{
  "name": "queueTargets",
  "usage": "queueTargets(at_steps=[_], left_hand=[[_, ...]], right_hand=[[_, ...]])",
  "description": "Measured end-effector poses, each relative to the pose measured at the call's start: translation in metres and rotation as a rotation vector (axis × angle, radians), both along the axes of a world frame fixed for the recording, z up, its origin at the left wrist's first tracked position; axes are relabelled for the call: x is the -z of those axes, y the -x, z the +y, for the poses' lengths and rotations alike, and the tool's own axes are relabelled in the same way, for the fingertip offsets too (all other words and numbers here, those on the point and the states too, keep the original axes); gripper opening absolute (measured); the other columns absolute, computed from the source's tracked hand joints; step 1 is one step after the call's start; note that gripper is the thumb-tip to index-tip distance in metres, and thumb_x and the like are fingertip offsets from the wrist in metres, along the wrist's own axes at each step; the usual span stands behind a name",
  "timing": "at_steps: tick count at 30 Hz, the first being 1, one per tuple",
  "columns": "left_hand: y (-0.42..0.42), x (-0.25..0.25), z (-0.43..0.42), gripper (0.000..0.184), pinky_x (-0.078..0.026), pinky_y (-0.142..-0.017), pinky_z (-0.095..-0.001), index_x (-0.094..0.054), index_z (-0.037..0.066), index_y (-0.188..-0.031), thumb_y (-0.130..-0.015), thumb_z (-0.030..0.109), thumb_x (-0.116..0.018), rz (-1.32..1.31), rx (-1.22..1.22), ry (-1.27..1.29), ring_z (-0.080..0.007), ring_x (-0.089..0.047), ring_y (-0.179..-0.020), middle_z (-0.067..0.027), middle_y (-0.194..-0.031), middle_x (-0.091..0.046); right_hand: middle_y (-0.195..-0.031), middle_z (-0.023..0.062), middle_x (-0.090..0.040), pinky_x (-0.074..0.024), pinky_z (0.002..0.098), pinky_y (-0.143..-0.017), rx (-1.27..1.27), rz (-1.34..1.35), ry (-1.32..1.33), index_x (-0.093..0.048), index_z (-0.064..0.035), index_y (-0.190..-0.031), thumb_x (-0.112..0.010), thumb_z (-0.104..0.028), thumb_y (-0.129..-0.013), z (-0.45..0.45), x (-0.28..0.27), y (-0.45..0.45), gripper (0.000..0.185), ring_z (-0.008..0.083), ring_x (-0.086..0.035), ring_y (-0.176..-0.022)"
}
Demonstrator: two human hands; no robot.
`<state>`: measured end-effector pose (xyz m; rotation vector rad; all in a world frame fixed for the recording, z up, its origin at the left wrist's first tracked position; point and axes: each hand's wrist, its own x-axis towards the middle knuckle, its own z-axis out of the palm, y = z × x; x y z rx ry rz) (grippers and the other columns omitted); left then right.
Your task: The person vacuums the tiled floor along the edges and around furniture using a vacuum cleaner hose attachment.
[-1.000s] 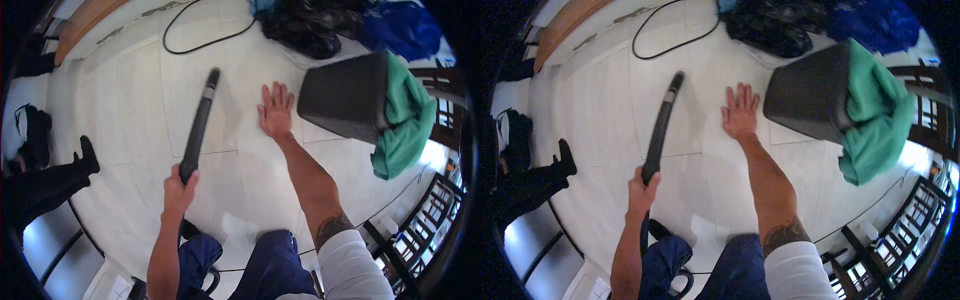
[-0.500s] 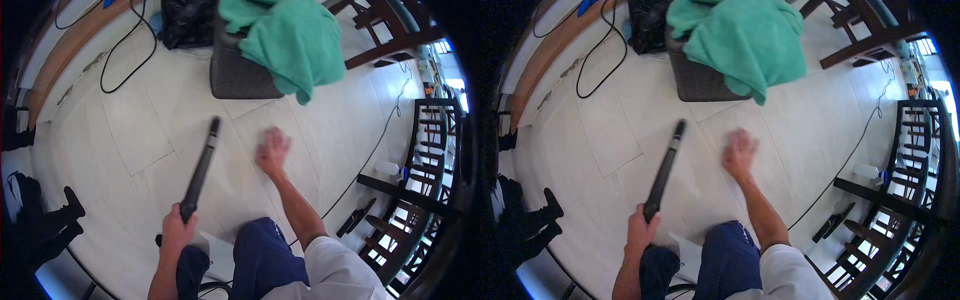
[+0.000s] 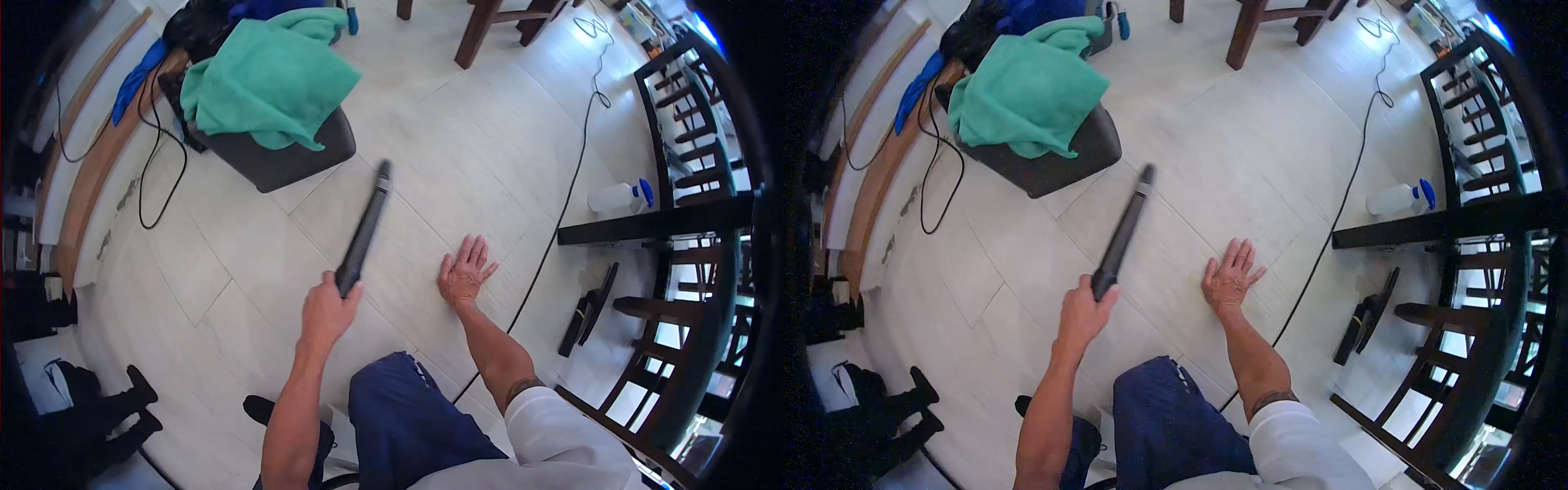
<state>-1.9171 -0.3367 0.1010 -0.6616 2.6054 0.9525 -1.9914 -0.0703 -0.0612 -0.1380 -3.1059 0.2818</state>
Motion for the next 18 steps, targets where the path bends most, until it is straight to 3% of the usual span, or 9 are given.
queueTargets(at_steps=[4,5,9,12,14,18], left_hand=[[0.030,0.011,0.011,0.054,-0.053,-0.070,-0.0518,-0.057,-0.007,-0.103,-0.090,0.045,-0.067,0.057,0.050,0.060,-0.0471,-0.068,-0.077,-0.0300,-0.078,-0.067],[0.046,0.019,0.007,0.058,-0.053,-0.074,-0.0532,-0.057,-0.006,-0.107,-0.089,0.047,-0.068,-0.008,-0.032,-0.001,-0.0483,-0.068,-0.082,-0.0319,-0.082,-0.067],[0.108,0.021,0.015,0.056,-0.053,-0.077,-0.0545,-0.055,-0.006,-0.105,-0.090,0.048,-0.066,0.024,0.041,-0.002,-0.0491,-0.067,-0.085,-0.0328,-0.085,-0.068],[0.157,0.039,0.009,0.061,-0.052,-0.083,-0.0537,-0.059,-0.005,-0.110,-0.088,0.051,-0.067,0.055,0.068,0.126,-0.0494,-0.067,-0.090,-0.0333,-0.092,-0.068],[0.186,0.057,-0.010,0.062,-0.052,-0.083,-0.0533,-0.058,-0.005,-0.111,-0.088,0.052,-0.067,0.192,-0.009,0.113,-0.0499,-0.066,-0.091,-0.0325,-0.092,-0.068],[0.201,0.058,-0.002,0.061,-0.052,-0.083,-0.0535,-0.058,-0.005,-0.110,-0.088,0.051,-0.067,0.113,-0.010,0.000,-0.0497,-0.066,-0.091,-0.0315,-0.090,-0.068]], right_hand=[[-0.164,0.0211,-0.018,-0.0008,0.0725,-0.114,-0.002,-0.026,0.006,-0.028,-0.0020,-0.155,-0.050,-0.040,-0.095,-0.004,-0.004,0.002,0.074,0.0370,-0.012,-0.152],[-0.164,0.0214,-0.018,0.0000,0.0724,-0.114,-0.005,-0.030,0.004,-0.028,-0.0015,-0.155,-0.049,-0.040,-0.095,-0.003,-0.004,0.002,0.074,0.0368,-0.011,-0.153],[-0.164,0.0219,-0.017,0.0010,0.0726,-0.114,-0.005,-0.060,0.018,-0.027,-0.0012,-0.155,-0.050,-0.040,-0.094,-0.003,-0.002,0.003,0.075,0.0370,-0.011,-0.153],[-0.164,0.0225,-0.016,0.0020,0.0731,-0.113,0.006,-0.062,0.017,-0.027,-0.0014,-0.155,-0.050,-0.040,-0.094,0.001,0.001,0.005,0.076,0.0372,-0.010,-0.153],[-0.164,0.0229,-0.016,0.0026,0.0737,-0.113,-0.004,-0.065,0.034,-0.028,-0.0013,-0.155,-0.051,-0.040,-0.093,0.000,0.000,0.006,0.077,0.0377,-0.010,-0.153],[-0.164,0.0230,-0.017,0.0019,0.0745,-0.112,-0.015,-0.042,0.046,-0.028,-0.0009,-0.155,-0.051,-0.040,-0.093,0.001,0.001,0.006,0.077,0.0377,-0.010,-0.153]])
